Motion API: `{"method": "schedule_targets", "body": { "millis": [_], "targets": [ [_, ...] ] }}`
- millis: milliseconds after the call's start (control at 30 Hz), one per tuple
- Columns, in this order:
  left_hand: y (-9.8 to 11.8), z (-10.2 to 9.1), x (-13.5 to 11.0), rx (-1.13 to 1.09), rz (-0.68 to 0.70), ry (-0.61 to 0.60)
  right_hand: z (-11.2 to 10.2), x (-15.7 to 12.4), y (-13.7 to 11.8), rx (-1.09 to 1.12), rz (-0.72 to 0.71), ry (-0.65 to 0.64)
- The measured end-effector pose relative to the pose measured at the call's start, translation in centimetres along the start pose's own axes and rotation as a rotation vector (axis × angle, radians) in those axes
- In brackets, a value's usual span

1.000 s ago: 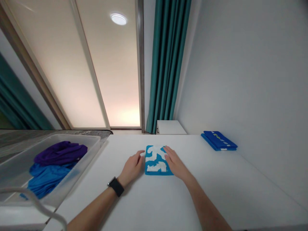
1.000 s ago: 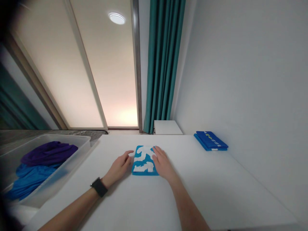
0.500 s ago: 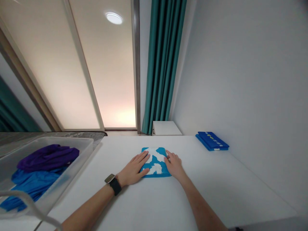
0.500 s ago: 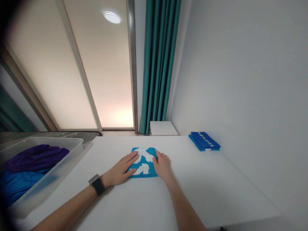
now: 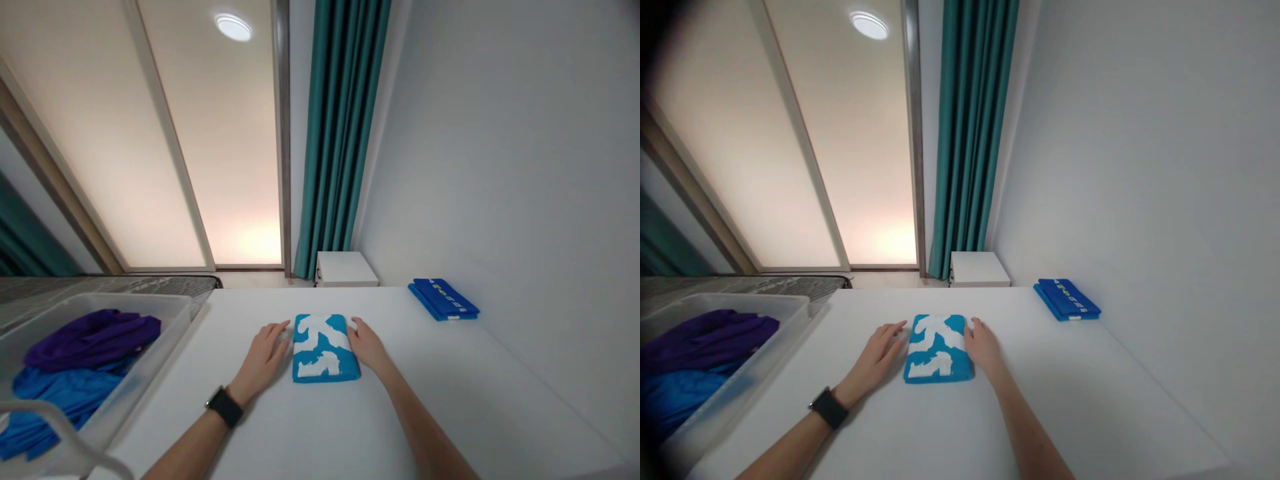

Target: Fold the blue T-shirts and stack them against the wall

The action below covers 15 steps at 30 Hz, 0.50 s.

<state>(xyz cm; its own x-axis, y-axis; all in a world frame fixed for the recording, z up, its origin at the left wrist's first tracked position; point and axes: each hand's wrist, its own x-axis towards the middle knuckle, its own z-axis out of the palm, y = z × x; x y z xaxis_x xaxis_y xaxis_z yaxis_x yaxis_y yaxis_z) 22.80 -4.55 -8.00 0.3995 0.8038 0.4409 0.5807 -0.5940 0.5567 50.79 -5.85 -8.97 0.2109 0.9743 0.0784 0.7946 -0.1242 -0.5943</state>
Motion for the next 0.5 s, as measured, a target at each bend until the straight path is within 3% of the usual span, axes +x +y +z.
{"method": "schedule_targets", "body": {
  "millis": [200, 400, 500],
  "targets": [
    [0.6, -0.6, -0.1, 0.022, 0.01, -0.137, 0.1, -0.9, 1.1, 0.382, -0.129, 0.184],
    [-0.3, 0.1, -0.7, 0.022, -0.019, -0.056, 0.9, -1.3, 1.5, 1.006, 0.033, 0.142],
    [0.2, 0.4, -0.9, 0.042, -0.017, -0.042, 2.0, -1.5, 0.5, 1.16, 0.106, 0.049]
  ]
}}
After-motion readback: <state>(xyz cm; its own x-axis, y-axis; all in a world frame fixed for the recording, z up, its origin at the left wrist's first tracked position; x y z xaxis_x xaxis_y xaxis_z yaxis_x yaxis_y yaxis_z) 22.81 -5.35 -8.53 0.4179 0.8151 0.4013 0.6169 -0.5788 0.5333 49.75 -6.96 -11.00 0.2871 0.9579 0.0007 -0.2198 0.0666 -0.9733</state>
